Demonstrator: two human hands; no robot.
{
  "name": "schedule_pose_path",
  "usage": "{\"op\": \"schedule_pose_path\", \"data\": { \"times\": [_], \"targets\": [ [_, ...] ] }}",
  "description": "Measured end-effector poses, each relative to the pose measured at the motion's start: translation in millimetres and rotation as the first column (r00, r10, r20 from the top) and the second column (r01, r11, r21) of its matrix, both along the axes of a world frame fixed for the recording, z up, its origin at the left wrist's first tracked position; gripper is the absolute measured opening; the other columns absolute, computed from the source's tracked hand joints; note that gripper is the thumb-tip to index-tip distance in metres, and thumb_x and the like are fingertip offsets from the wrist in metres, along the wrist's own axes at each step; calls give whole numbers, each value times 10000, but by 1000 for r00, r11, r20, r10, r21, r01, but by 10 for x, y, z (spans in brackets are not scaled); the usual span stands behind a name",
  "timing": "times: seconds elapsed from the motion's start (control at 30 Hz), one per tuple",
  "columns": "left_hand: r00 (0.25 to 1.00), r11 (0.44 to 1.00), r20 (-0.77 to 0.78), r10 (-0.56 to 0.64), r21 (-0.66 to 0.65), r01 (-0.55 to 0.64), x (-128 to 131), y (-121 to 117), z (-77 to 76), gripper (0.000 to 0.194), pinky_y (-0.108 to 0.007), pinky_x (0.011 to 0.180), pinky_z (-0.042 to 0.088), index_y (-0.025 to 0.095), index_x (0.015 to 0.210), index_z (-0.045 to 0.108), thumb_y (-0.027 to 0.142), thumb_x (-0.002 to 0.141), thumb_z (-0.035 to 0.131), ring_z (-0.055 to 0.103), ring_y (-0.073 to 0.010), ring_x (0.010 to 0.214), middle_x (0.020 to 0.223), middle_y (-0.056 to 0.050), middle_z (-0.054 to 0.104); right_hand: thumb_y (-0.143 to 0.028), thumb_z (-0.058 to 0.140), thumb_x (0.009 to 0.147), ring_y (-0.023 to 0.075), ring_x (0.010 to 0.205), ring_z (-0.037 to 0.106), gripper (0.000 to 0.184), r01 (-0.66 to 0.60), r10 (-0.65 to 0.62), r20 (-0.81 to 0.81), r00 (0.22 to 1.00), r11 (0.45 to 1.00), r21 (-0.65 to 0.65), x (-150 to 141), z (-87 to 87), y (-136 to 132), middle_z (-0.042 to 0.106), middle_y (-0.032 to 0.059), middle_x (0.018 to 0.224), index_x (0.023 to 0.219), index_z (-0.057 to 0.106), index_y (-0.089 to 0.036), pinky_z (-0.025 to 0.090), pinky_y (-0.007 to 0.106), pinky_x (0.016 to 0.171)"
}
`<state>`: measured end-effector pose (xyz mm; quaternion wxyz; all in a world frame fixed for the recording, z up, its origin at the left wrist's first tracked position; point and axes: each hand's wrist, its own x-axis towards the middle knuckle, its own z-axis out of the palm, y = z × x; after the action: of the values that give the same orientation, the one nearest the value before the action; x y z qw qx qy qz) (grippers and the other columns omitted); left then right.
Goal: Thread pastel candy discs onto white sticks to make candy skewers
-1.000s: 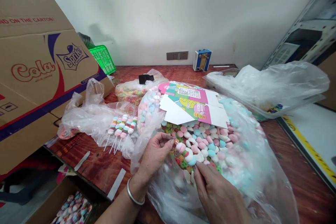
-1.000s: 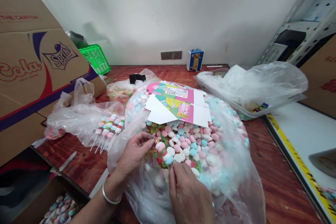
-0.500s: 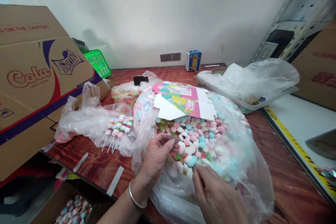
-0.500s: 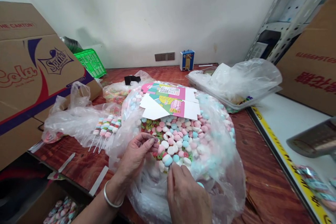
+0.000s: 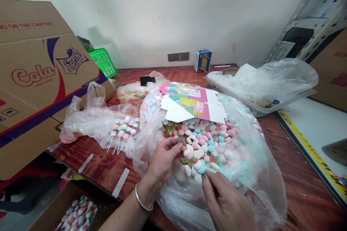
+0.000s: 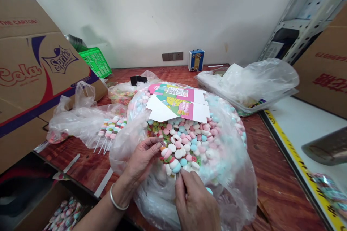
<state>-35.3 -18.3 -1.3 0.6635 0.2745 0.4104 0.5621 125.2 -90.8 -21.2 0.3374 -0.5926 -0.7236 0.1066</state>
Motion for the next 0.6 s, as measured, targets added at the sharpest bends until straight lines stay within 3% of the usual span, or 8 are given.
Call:
{"op": "schedule_pose_path", "data": {
  "times": [0.17,0.33,0.43,0.53,0.6],
  "targets": [
    [999,999,-47,21,32,-20,-22,9,-37,294,-212,643,506,123,769,717,280,574,871,632,-112,676,755,-33,707,-332,397,968,130,597,617,278,-11,11,20,1000,1000,3,0,-63,-21,635,7,706,843,619,-221,442,205,553],
    [985,990,-165,55,136,-33,-10,-41,-136,215,-214,737,482,141,789,733,273,649,830,626,-121,767,799,-36,714,-305,416,960,145,625,629,243,-4,4,-13,1000,1000,-13,-64,-118,-31,626,4,705,829,604,-222,442,224,551],
    [997,990,-47,65,131,-58,13,-70,-144,209,-208,728,475,151,796,711,296,681,810,604,-109,757,794,-21,687,-263,407,952,156,670,633,231,0,1,-45,999,1000,8,-165,-98,-41,622,28,750,927,628,-200,466,231,575],
    [986,994,142,92,40,-98,22,-78,-87,231,-190,659,468,194,885,677,271,702,794,571,-79,680,765,19,638,-197,373,938,141,682,636,328,-87,88,-73,993,996,11,-270,-64,-54,624,49,836,1171,604,-177,492,212,583],
    [973,998,222,68,-19,-65,29,-85,-40,277,-197,653,478,192,960,663,275,721,774,574,-86,689,798,12,625,-179,355,936,135,690,652,387,-107,107,-96,990,994,3,-317,-65,-66,638,48,848,1258,569,-179,508,201,600]
  ]
}}
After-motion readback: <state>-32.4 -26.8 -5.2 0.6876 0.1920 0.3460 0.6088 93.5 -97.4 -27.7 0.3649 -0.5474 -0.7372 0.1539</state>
